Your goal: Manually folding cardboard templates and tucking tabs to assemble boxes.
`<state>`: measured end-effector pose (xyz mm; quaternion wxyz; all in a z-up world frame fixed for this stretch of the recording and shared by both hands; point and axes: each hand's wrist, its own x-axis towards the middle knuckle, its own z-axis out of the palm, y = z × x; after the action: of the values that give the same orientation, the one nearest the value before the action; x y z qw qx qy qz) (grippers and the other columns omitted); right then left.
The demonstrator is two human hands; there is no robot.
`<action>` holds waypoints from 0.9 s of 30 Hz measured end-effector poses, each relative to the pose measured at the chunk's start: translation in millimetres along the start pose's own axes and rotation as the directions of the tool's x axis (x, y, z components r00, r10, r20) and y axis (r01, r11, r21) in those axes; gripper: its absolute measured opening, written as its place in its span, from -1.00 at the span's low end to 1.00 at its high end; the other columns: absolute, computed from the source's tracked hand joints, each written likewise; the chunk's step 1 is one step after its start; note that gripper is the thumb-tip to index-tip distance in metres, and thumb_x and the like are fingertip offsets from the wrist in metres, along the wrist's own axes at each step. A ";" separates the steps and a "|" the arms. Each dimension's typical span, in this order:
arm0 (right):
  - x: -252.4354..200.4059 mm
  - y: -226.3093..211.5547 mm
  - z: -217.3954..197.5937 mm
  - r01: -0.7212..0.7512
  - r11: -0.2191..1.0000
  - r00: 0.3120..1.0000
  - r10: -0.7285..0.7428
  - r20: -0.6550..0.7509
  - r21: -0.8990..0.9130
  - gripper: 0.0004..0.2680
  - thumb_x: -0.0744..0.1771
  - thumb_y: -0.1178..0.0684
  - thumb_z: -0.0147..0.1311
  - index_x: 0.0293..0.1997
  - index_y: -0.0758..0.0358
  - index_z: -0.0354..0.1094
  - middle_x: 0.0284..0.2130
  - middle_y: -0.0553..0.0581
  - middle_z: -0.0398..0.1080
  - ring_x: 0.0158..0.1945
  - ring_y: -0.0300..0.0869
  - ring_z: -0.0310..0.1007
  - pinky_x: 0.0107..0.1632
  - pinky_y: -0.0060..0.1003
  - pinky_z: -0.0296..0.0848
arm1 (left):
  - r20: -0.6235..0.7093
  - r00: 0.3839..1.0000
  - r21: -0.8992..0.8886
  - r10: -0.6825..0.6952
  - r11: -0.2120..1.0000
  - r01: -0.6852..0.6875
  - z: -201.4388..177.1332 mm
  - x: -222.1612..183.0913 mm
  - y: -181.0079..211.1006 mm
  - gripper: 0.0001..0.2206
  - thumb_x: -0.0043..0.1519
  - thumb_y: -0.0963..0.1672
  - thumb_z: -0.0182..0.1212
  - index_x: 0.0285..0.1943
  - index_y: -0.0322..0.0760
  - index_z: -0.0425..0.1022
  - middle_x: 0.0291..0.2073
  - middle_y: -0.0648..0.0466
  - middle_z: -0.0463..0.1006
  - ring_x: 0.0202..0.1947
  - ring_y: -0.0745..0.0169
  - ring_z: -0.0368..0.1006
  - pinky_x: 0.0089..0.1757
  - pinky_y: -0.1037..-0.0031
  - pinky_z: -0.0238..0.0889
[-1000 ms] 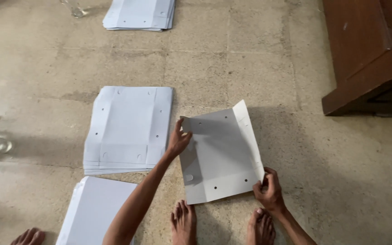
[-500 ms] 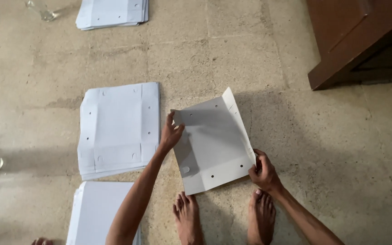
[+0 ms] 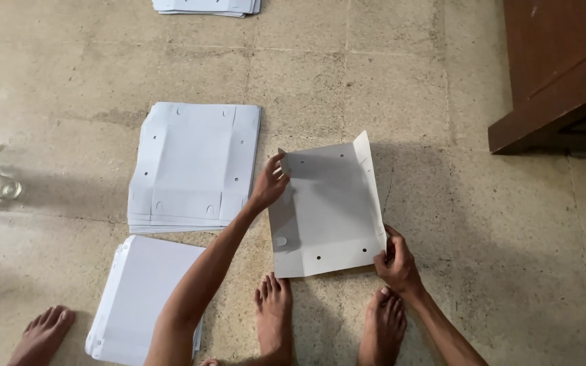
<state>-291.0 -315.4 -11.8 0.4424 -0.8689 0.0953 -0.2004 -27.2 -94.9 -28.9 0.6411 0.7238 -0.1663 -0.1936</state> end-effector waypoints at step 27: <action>-4.1 11.8 2.5 -0.219 0.973 0.970 0.209 0.120 0.069 -0.74 0.17 0.25 -0.16 -0.11 0.43 -0.04 -0.05 0.48 0.23 -0.26 0.23 0.41 -0.51 -0.06 0.46 | -0.117 0.991 0.095 -0.067 0.992 0.078 1.9 -17.3 25.9 -0.64 0.16 -0.21 -0.11 0.17 -0.23 0.22 0.05 -0.37 0.26 0.06 -0.29 0.23 0.04 0.03 0.11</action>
<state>-293.5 -319.1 -23.7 0.5014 -0.8445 0.1552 -0.1061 -42.9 -91.2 -2.2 0.6052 0.7702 -0.1126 -0.1668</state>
